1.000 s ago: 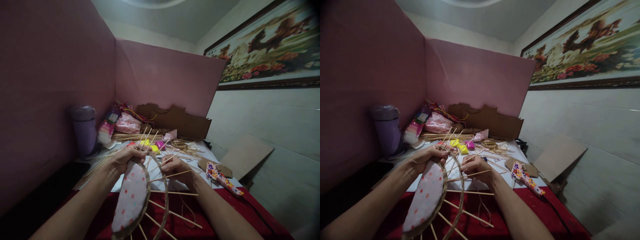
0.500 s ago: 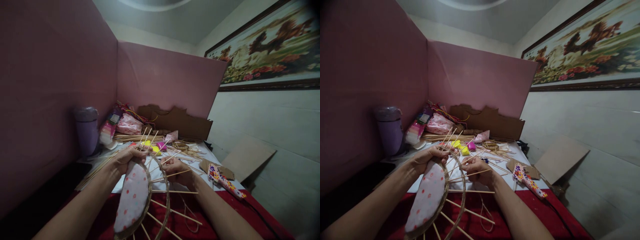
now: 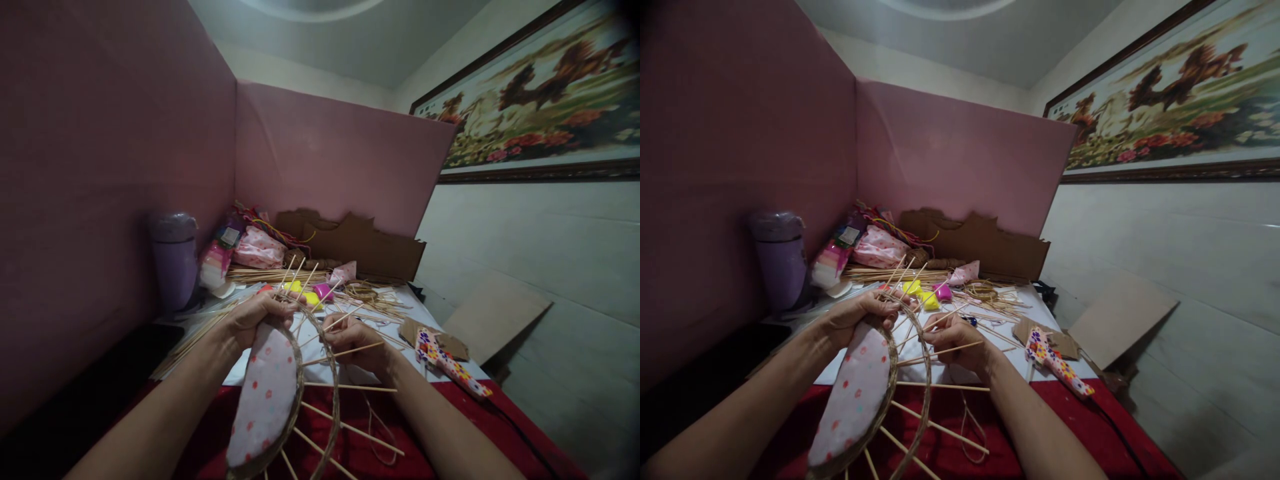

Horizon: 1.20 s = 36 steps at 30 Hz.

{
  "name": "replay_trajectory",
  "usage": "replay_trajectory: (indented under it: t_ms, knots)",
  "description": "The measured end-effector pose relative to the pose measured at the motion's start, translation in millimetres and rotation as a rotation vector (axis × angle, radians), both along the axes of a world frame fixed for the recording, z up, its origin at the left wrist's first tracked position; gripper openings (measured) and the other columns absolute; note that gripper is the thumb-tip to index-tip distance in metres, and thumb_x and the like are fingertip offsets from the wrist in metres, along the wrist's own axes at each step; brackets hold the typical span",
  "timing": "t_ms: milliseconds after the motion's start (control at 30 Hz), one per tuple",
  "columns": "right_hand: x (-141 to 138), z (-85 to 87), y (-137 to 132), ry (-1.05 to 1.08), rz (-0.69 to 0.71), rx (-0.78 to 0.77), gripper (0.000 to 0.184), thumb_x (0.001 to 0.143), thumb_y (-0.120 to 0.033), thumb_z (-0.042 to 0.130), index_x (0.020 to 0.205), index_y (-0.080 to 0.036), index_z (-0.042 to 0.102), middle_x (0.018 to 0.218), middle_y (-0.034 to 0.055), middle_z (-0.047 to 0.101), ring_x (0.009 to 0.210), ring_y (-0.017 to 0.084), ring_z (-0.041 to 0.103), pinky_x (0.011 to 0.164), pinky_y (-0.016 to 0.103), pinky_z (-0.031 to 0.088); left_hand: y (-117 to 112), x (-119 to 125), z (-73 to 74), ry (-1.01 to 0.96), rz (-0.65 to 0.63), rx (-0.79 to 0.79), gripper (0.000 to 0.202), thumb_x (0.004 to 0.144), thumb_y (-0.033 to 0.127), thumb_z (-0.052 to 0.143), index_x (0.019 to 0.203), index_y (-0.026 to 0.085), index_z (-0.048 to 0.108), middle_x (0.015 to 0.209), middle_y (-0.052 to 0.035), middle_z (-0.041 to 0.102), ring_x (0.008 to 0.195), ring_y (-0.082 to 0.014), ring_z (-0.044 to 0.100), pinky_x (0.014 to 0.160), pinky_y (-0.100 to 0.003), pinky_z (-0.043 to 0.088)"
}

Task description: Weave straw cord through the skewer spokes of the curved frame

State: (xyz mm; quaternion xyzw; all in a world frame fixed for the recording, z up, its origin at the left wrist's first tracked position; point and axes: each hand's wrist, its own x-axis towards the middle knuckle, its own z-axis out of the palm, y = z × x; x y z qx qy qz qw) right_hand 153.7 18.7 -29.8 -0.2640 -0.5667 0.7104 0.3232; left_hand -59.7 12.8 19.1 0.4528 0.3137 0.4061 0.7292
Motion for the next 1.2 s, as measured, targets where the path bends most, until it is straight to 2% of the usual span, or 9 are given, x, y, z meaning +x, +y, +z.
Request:
replay_trajectory:
  t_ms: [200, 367, 867, 1067, 1200]
  knots:
    - [-0.4, 1.5, -0.7, -0.012, -0.004, 0.007, 0.027, 0.059, -0.028, 0.076, 0.063, -0.015, 0.053, 0.041, -0.0109, 0.034, 0.033, 0.002, 0.022, 0.035, 0.020, 0.016, -3.6, 1.6, 4.5, 0.036, 0.005, 0.024, 0.029, 0.058, 0.010, 0.071, 0.087, 0.010, 0.064, 0.056, 0.0010, 0.059, 0.044, -0.0069, 0.050, 0.043, -0.017, 0.038]
    - [-0.1, 2.4, -1.5, -0.021, -0.017, 0.009, 0.027, 0.059, -0.028, 0.077, 0.063, -0.015, 0.054, 0.041, -0.0105, 0.035, 0.034, 0.002, 0.022, 0.035, 0.019, 0.017, -3.5, 1.9, 4.7, 0.039, 0.005, 0.045, 0.023, 0.060, 0.011, 0.071, 0.082, 0.012, 0.065, 0.063, -0.0008, 0.062, 0.045, -0.0065, 0.050, 0.043, -0.017, 0.037]
    - [0.0, 5.3, -3.9, -0.008, -0.023, -0.031, 0.022, 0.059, -0.025, 0.076, 0.067, -0.014, 0.059, 0.040, -0.0107, 0.034, 0.033, 0.002, 0.021, 0.034, 0.019, 0.012, -0.7, 0.6, -0.6, 0.023, 0.025, 0.060, 0.018, 0.062, 0.010, 0.071, 0.080, 0.013, 0.068, 0.065, -0.0013, 0.063, 0.045, -0.0059, 0.050, 0.041, -0.016, 0.035]
    - [-1.2, 5.1, -4.8, 0.070, -0.019, -0.041, 0.019, 0.061, -0.022, 0.075, 0.069, -0.012, 0.062, 0.044, -0.0077, 0.043, 0.035, 0.002, 0.027, 0.035, 0.019, 0.015, 2.7, -0.6, -2.6, 0.016, 0.028, 0.052, 0.026, 0.060, 0.010, 0.073, 0.085, 0.011, 0.066, 0.057, 0.0012, 0.059, 0.044, -0.0057, 0.051, 0.041, -0.015, 0.036]
    - [0.3, 4.3, -2.8, 0.104, -0.005, -0.053, 0.020, 0.062, -0.022, 0.075, 0.071, -0.012, 0.061, 0.045, -0.0081, 0.042, 0.035, 0.001, 0.024, 0.034, 0.018, 0.013, 2.3, 0.2, -2.2, -0.002, 0.051, 0.025, 0.027, 0.063, 0.010, 0.073, 0.089, 0.010, 0.065, 0.070, -0.0026, 0.066, 0.050, -0.0071, 0.055, 0.045, -0.017, 0.041]
